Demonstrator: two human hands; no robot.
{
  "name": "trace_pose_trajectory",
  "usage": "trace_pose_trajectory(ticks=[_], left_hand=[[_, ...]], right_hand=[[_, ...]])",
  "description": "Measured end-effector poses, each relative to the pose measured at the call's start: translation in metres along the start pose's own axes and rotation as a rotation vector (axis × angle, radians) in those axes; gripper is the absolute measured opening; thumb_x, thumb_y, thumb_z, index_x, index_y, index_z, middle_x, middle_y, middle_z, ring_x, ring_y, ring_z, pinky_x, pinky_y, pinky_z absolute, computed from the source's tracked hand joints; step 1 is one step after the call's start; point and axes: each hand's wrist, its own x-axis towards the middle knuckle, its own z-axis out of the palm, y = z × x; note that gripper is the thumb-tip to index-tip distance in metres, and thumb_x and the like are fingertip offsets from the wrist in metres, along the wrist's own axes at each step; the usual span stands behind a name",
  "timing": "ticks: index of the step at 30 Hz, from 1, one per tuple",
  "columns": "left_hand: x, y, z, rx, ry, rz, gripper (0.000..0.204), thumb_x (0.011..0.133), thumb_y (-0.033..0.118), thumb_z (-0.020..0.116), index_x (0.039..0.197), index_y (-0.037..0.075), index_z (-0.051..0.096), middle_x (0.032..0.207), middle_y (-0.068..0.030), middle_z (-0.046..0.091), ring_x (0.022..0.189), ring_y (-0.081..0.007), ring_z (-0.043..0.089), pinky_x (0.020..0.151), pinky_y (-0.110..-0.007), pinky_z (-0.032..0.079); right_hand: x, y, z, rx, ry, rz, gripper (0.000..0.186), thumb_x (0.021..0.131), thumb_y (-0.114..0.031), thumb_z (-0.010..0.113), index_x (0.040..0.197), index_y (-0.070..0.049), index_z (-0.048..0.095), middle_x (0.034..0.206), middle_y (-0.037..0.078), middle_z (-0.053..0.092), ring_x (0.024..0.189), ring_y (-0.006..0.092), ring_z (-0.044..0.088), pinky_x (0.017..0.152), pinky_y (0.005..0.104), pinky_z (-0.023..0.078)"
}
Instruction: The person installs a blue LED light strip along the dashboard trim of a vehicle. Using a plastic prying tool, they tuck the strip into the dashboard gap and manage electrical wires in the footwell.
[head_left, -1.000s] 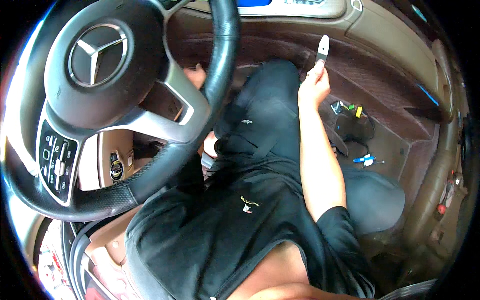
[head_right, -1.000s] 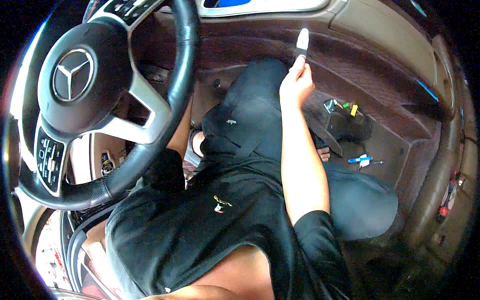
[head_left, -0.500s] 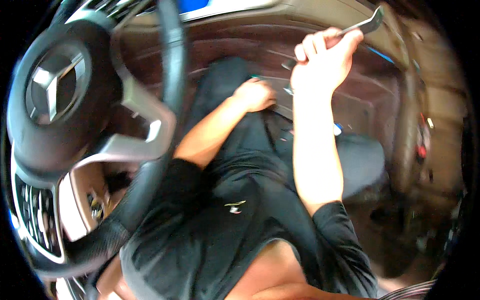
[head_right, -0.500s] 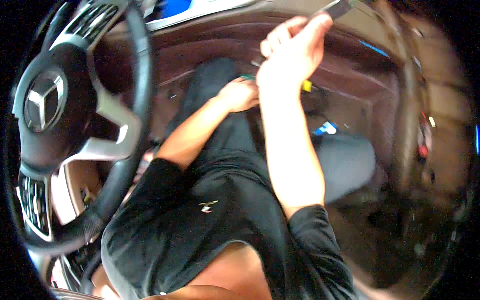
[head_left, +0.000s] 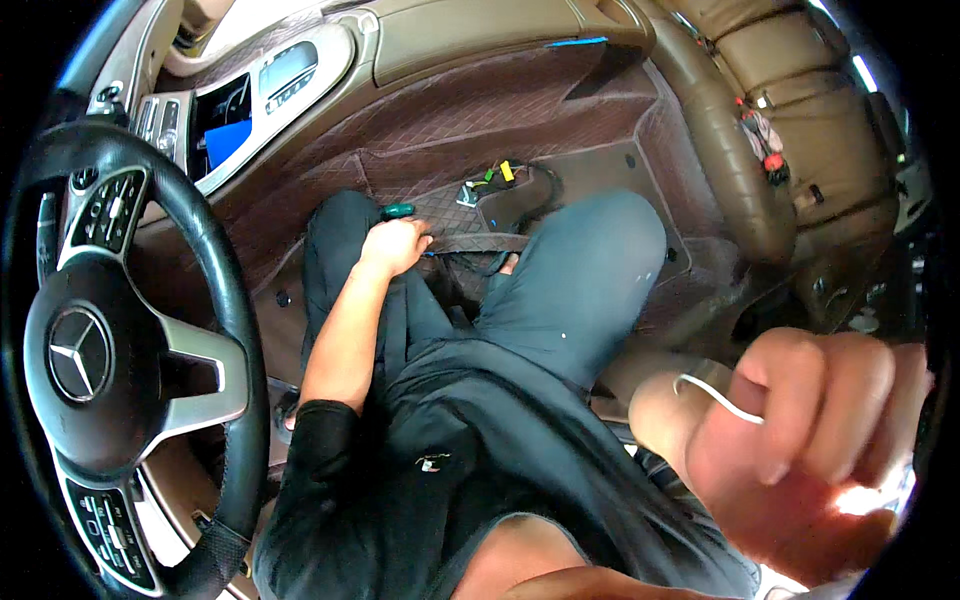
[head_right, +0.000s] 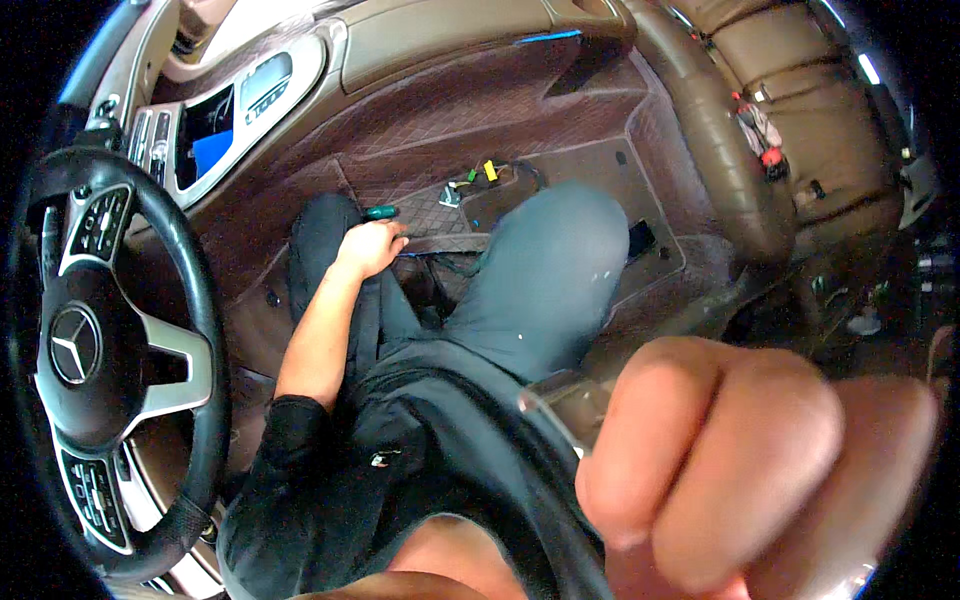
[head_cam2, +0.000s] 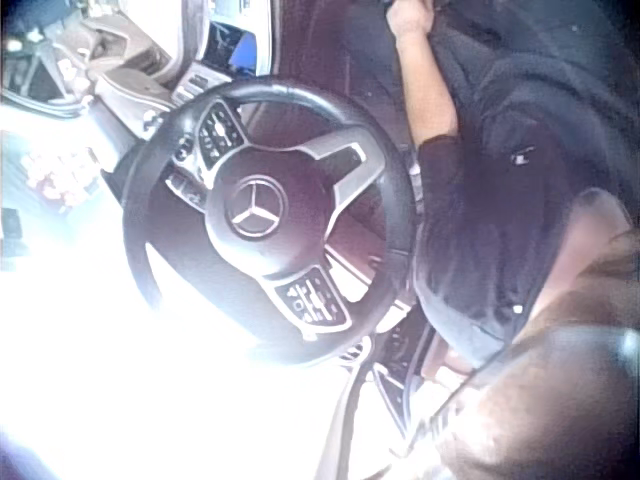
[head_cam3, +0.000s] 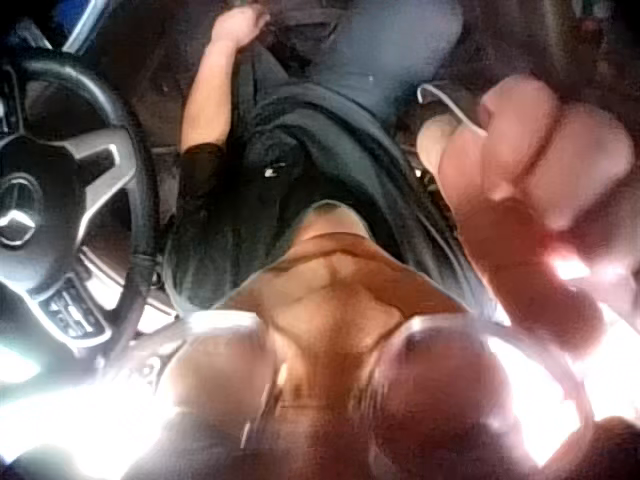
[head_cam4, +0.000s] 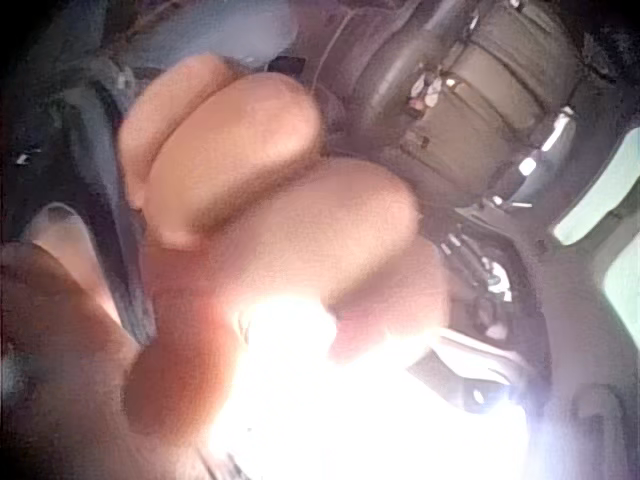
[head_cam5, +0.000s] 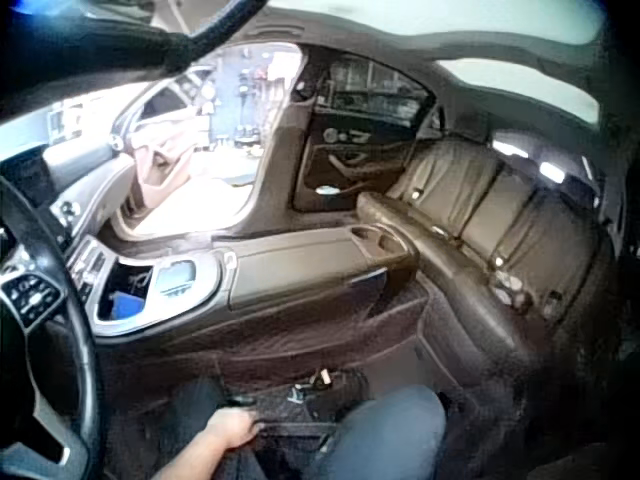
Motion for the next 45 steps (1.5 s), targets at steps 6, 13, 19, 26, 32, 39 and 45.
trace_pose_trajectory(ticks=[6,13,19,26,32,39,45], left_hand=[[-0.003,-0.004,-0.002,0.019,0.037,0.032,0.029,0.095,0.031,0.063,0.114,0.011,0.071,0.110,-0.0136,0.073,0.102,-0.0334,0.070,0.087,-0.047,0.056],[-0.008,-0.006,-0.003,-0.061,0.105,0.055,0.029,0.096,0.032,0.063,0.112,0.011,0.072,0.109,-0.0141,0.073,0.099,-0.0354,0.070,0.084,-0.047,0.056],[-0.011,-0.008,-0.007,-0.106,0.126,0.070,0.029,0.096,0.031,0.063,0.113,0.010,0.072,0.110,-0.0137,0.072,0.100,-0.0352,0.070,0.086,-0.046,0.056],[-0.016,-0.010,-0.010,-0.148,0.171,0.036,0.027,0.096,0.031,0.063,0.112,0.011,0.072,0.110,-0.0126,0.073,0.101,-0.0346,0.070,0.086,-0.046,0.055],[-0.013,-0.010,-0.009,-0.120,0.184,0.067,0.027,0.096,0.031,0.063,0.112,0.012,0.072,0.108,-0.0114,0.073,0.099,-0.0334,0.070,0.085,-0.045,0.056],[0.000,-0.008,-0.002,-0.056,0.189,0.046,0.024,0.093,0.026,0.067,0.109,0.009,0.072,0.103,-0.0101,0.073,0.097,-0.0313,0.069,0.085,-0.042,0.054],[0.041,0.014,-0.008,-0.133,0.002,-0.090,0.032,0.094,0.021,0.068,0.124,0.007,0.068,0.117,-0.0152,0.070,0.109,-0.0345,0.065,0.093,-0.044,0.052]], right_hand=[[0.000,0.005,-0.010,0.035,-0.026,-0.064,0.017,0.101,-0.025,0.053,0.092,-0.012,0.048,0.079,-0.002,0.042,0.068,0.0115,0.038,0.064,0.0306,0.037],[-0.036,0.122,-0.099,-0.753,0.670,0.131,0.017,0.100,-0.017,0.062,0.107,-0.002,0.058,0.076,0.000,0.055,0.060,0.0062,0.047,0.052,0.0232,0.039],[-0.115,0.187,-0.182,-1.073,0.708,0.606,0.025,0.106,-0.029,0.056,0.107,-0.005,0.062,0.083,0.001,0.058,0.077,0.0106,0.055,0.070,0.0272,0.047],[-0.180,0.227,-0.164,0.083,1.191,0.920,0.022,0.107,-0.028,0.051,0.109,-0.008,0.061,0.081,0.002,0.061,0.066,0.0123,0.057,0.057,0.0293,0.047],[-0.232,0.287,-0.237,-0.527,1.216,0.885,0.022,0.106,-0.027,0.052,0.113,-0.008,0.061,0.082,0.002,0.062,0.063,0.0133,0.056,0.054,0.0303,0.048],[-0.208,0.385,-0.328,-1.012,0.943,0.796,0.024,0.105,-0.027,0.053,0.119,-0.008,0.061,0.083,0.002,0.063,0.060,0.0144,0.056,0.050,0.0314,0.050],[-0.206,0.454,-0.351,-1.114,0.604,0.905,0.032,0.105,-0.034,0.052,0.105,-0.005,0.066,0.078,0.016,0.068,0.075,0.0345,0.067,0.071,0.0453,0.052]])
